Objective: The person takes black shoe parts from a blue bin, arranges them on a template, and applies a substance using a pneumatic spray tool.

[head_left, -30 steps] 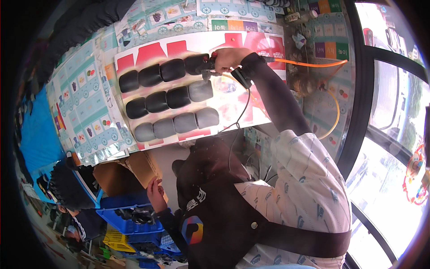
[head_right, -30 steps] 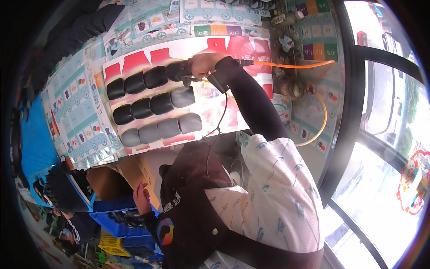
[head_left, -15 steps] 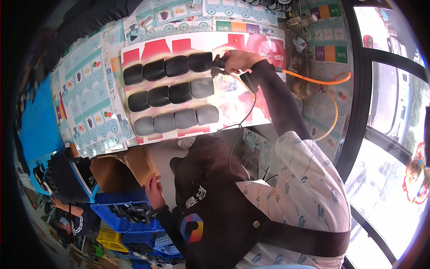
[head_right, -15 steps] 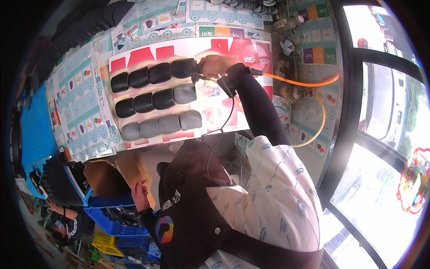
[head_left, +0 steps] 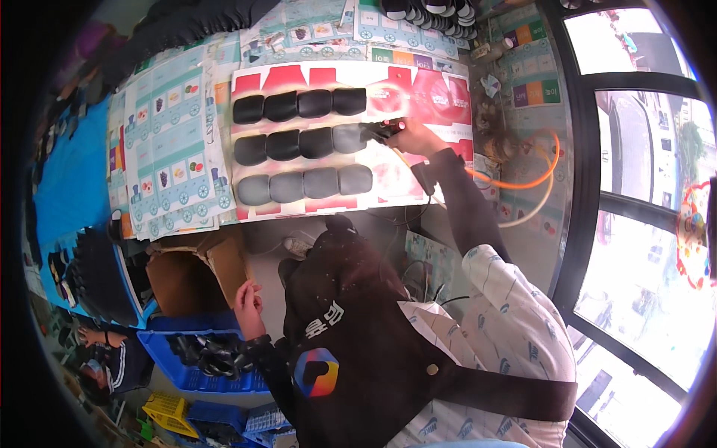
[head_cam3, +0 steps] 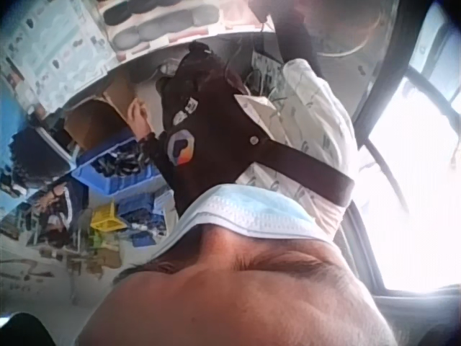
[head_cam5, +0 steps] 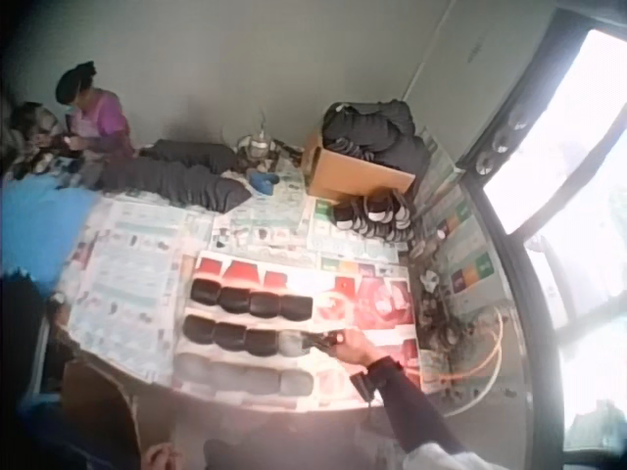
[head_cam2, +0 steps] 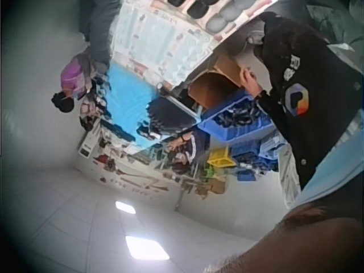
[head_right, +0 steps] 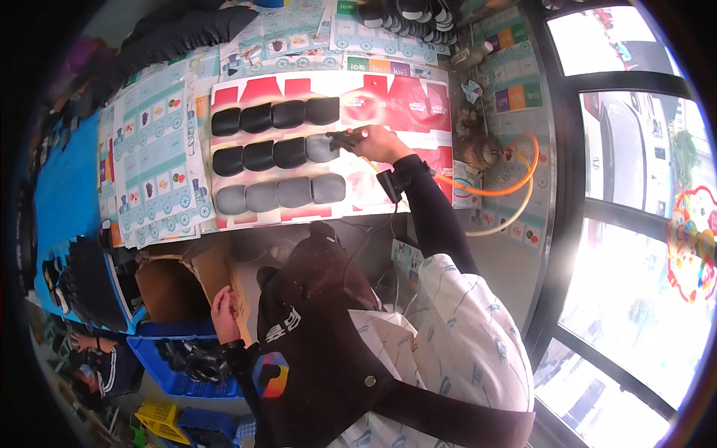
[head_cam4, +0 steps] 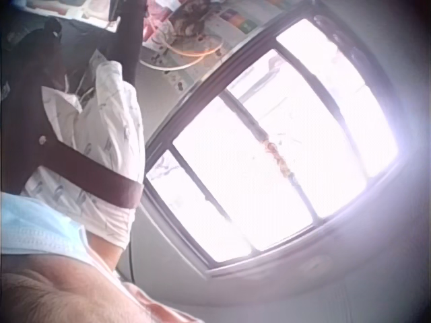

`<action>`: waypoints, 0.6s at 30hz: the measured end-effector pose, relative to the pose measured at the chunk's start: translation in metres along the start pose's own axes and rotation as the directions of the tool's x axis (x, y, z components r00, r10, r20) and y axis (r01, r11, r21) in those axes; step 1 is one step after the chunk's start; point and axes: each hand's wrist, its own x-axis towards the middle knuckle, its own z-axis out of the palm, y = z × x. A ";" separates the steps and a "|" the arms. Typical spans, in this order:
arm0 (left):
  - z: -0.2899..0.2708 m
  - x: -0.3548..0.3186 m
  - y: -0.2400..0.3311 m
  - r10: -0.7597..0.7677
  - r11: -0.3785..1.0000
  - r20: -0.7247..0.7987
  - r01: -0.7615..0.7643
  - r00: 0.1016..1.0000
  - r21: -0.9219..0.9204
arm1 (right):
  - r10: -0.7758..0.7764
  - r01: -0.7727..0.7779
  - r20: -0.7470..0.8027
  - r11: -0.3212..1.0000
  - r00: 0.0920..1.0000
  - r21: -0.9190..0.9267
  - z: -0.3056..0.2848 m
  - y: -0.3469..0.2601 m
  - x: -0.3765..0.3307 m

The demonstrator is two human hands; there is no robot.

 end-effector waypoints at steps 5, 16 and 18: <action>-0.038 -0.007 -0.009 0.063 0.995 0.022 -0.061 0.998 -0.081 | -0.157 0.154 -0.026 0.985 0.987 -0.075 0.040 -0.030 -0.023; -0.109 -0.027 -0.049 0.119 0.981 0.024 -0.114 0.993 -0.155 | -0.341 0.249 -0.230 0.903 0.912 -0.351 0.097 -0.081 -0.053; -0.116 -0.025 -0.057 0.139 0.981 0.024 -0.134 0.990 -0.143 | -0.367 0.291 -0.122 0.866 0.922 -0.405 0.099 -0.085 -0.056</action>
